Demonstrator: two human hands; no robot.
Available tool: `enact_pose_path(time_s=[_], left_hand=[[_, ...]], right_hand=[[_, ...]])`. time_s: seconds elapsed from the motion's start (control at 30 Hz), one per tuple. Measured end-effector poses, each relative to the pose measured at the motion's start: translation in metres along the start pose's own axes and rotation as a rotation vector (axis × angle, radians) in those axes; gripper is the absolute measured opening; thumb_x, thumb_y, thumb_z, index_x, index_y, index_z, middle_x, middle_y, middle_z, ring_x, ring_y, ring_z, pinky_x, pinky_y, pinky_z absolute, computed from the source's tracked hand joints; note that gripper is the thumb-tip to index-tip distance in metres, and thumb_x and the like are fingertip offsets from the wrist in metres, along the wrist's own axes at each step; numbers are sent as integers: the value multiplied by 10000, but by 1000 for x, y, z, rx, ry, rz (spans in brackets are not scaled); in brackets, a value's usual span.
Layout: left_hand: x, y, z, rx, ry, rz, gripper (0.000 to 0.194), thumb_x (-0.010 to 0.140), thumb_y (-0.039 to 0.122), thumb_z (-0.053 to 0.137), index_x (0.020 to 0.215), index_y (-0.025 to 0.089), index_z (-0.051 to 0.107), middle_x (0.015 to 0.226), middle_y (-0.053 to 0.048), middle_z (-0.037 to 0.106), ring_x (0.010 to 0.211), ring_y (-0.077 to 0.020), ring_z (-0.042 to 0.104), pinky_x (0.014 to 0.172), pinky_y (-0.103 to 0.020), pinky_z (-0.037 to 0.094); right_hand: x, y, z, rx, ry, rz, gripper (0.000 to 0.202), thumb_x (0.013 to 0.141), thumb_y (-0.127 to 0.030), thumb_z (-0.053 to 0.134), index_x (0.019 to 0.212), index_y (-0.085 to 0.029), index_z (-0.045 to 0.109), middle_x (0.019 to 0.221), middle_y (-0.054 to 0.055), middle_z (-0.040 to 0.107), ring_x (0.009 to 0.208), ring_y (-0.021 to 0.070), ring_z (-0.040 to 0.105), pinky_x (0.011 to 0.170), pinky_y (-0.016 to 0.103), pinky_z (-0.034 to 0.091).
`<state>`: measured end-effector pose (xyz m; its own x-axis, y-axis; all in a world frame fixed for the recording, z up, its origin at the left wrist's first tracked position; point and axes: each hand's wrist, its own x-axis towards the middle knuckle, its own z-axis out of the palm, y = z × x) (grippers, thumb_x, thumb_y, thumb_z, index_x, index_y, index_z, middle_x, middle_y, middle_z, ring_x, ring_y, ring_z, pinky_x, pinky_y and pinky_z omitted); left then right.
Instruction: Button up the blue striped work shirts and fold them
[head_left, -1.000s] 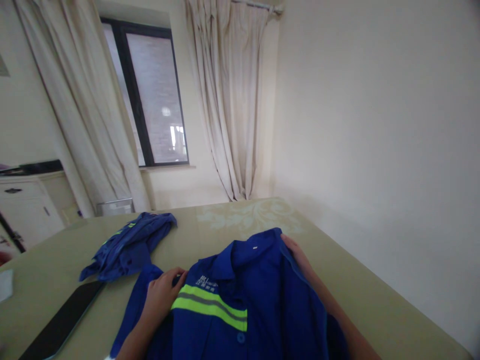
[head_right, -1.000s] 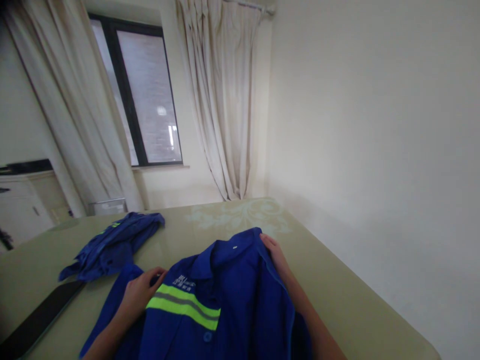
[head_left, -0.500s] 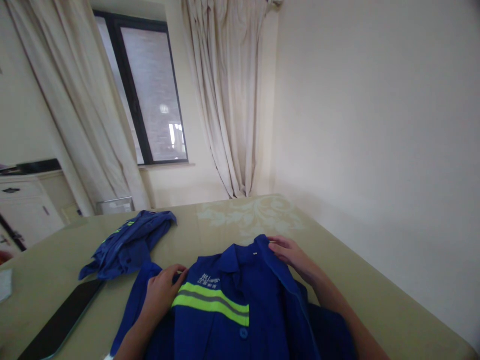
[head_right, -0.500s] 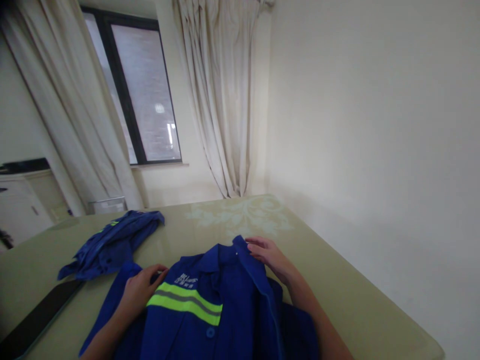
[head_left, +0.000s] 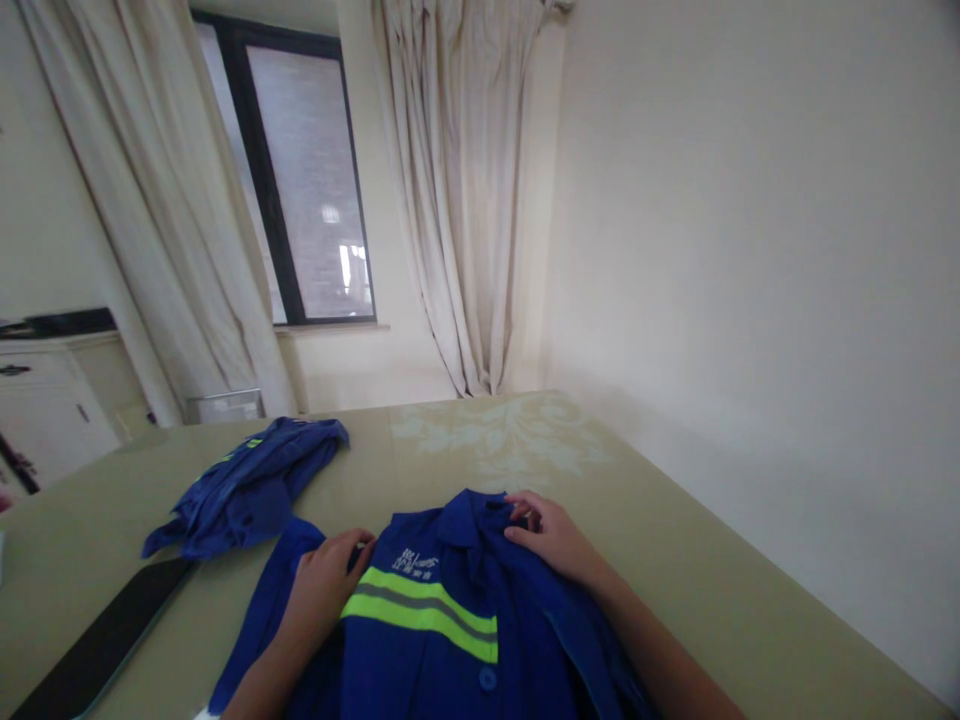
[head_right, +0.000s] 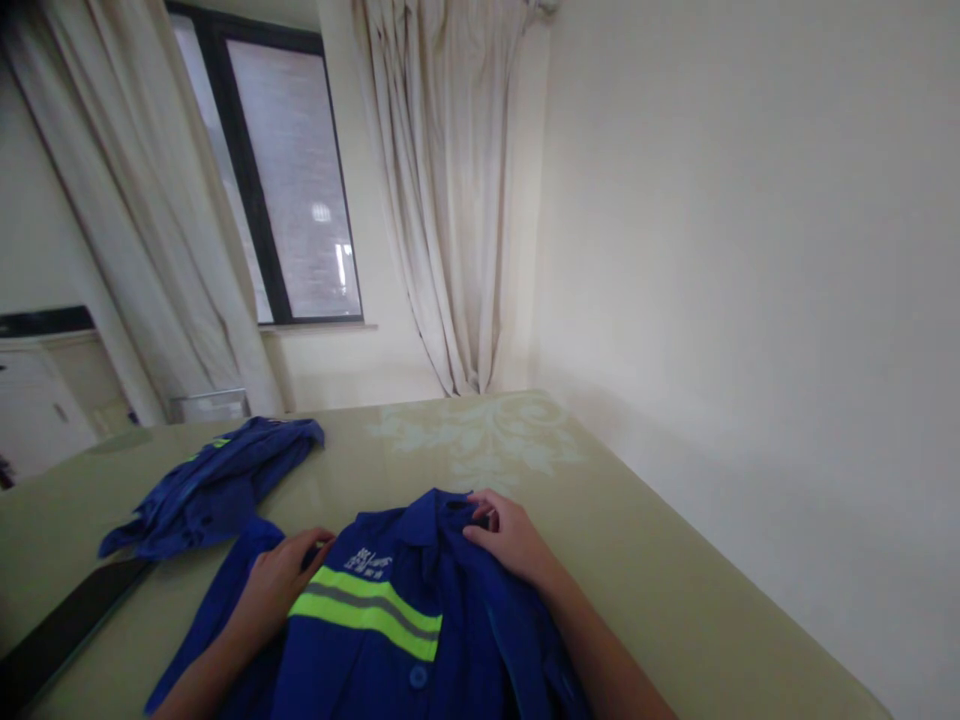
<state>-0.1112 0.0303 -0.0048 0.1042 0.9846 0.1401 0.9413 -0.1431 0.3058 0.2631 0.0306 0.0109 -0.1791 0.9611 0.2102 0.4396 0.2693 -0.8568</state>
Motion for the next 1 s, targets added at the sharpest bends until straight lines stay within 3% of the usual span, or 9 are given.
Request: enact_pose_path(time_s=[0.13,0.2,0.3,0.47,0.6,0.7,0.8,0.9,1.0], left_hand=[[0,-1,3,0,20,15,306,995,360,401,1066,291,690,1150,-25,768,1132,-219,682,906,-328,461],[0,-1,2,-5,19,15,304,995,361,402,1060,287,689,1146,-26,769,1130,-216,682,908,-319,462],[0,0,1,-17,-10,13,305,998,359,398,1071,277,682,1156,-35,766,1128,-211,681,906,-311,463],[0,0,0,-24,-33,7,317,999,362,383,1077,276,678,1169,-45,763,1146,-221,669,922,-331,461],[-1,2,-2,-38,-17,28,333,993,377,370,1064,267,675,1148,-54,768,1123,-228,681,915,-343,469],[-2,2,-1,-53,5,33,344,985,396,369,1046,269,683,1117,-54,775,1104,-239,691,901,-357,480],[-1,-1,1,-123,58,62,356,975,436,386,1028,268,695,1092,-52,776,1068,-234,704,905,-350,502],[0,-7,-2,-214,187,81,384,950,488,425,1033,243,709,1051,-72,768,1022,-252,711,941,-378,522],[-1,0,-18,-370,283,72,429,916,534,473,1083,217,708,1060,-90,767,997,-269,719,940,-401,548]], right_hand=[[3,-3,-7,32,60,-6,256,820,-418,700,976,-224,758,813,25,697,766,215,616,733,335,477],[7,-4,-14,156,230,18,304,842,-506,654,887,-221,752,835,41,721,804,236,638,750,347,489],[10,-3,-23,414,444,80,355,770,-570,711,869,-230,742,840,38,744,799,245,658,754,355,509],[7,-7,-25,785,371,241,350,683,-509,834,883,-239,736,752,12,736,679,224,670,649,337,531],[2,-17,-21,826,272,200,377,690,-480,858,952,-235,740,856,30,766,775,233,709,741,354,557],[-1,-20,-18,732,46,127,443,712,-442,851,1101,-261,742,1050,49,770,932,256,718,889,411,538],[-1,-16,-13,386,-89,3,406,722,-369,840,1108,-268,766,1246,69,714,1149,297,649,1061,474,436],[0,-8,-4,47,-18,-88,313,709,-256,817,1019,-243,776,1187,74,711,1165,289,616,1090,461,397],[2,-1,5,-129,114,-61,265,703,-215,793,961,-218,730,1035,65,697,991,249,631,929,397,479]])
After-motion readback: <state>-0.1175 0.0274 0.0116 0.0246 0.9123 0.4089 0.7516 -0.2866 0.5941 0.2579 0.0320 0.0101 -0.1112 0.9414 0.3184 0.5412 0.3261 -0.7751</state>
